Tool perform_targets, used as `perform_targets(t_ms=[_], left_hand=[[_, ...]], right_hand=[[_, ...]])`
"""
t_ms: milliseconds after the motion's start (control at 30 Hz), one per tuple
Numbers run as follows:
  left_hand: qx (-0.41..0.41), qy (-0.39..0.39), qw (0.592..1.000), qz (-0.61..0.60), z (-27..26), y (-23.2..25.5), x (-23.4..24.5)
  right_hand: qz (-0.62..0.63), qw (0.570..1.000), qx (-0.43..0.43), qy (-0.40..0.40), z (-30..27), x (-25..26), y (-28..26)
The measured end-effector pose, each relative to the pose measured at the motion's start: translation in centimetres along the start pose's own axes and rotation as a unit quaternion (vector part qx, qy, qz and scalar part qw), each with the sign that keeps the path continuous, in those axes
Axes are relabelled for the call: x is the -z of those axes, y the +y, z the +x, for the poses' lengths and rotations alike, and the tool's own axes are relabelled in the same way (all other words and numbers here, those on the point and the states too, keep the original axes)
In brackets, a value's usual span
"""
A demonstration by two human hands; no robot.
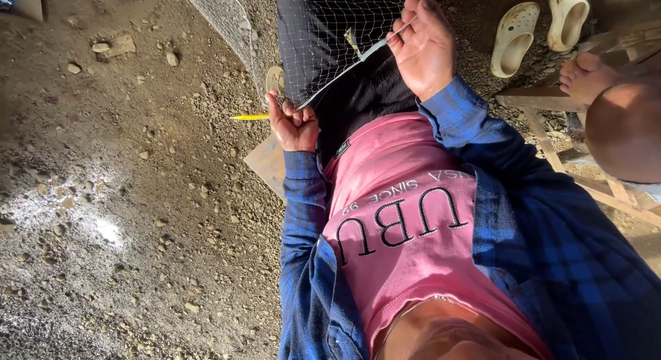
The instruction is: Repairing a fishing net by threading a yellow shuttle through the mesh to tie knots and using scissors to trim thread.
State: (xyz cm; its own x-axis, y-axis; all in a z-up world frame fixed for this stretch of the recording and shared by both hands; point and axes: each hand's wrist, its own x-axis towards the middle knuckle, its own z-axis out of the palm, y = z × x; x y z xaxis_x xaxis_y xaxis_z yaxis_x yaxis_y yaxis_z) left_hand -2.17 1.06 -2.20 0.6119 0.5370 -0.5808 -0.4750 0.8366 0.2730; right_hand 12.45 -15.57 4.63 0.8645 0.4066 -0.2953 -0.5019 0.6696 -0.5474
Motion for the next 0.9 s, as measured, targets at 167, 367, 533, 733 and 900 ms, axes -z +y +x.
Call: perform_targets(t_ms=[167, 367, 533, 733, 900], left_hand=[[-0.010, 0.004, 1.000, 0.010, -0.4, 0.4, 0.6], [-0.014, -0.003, 1.000, 0.006, -0.8, 0.6, 0.9], [-0.025, 0.035, 0.999, 0.024, -1.1, 0.7, 0.9], [-0.021, 0.041, 0.998, 0.032, -1.2, 0.3, 1.0], [-0.062, -0.070, 0.996, 0.003, -1.2, 0.3, 1.2]], right_hand=[[0.024, 0.999, -0.022, 0.036, 0.7, 0.9, -0.2], [0.079, 0.994, -0.073, 0.007, 0.3, 0.0, -1.4], [0.201, 0.950, -0.208, -0.114, 1.2, 2.4, -1.7], [0.200, 0.880, -0.249, -0.351, 2.1, 4.0, -2.8], [-0.003, 0.974, 0.077, -0.212, 2.7, 4.1, -4.7]])
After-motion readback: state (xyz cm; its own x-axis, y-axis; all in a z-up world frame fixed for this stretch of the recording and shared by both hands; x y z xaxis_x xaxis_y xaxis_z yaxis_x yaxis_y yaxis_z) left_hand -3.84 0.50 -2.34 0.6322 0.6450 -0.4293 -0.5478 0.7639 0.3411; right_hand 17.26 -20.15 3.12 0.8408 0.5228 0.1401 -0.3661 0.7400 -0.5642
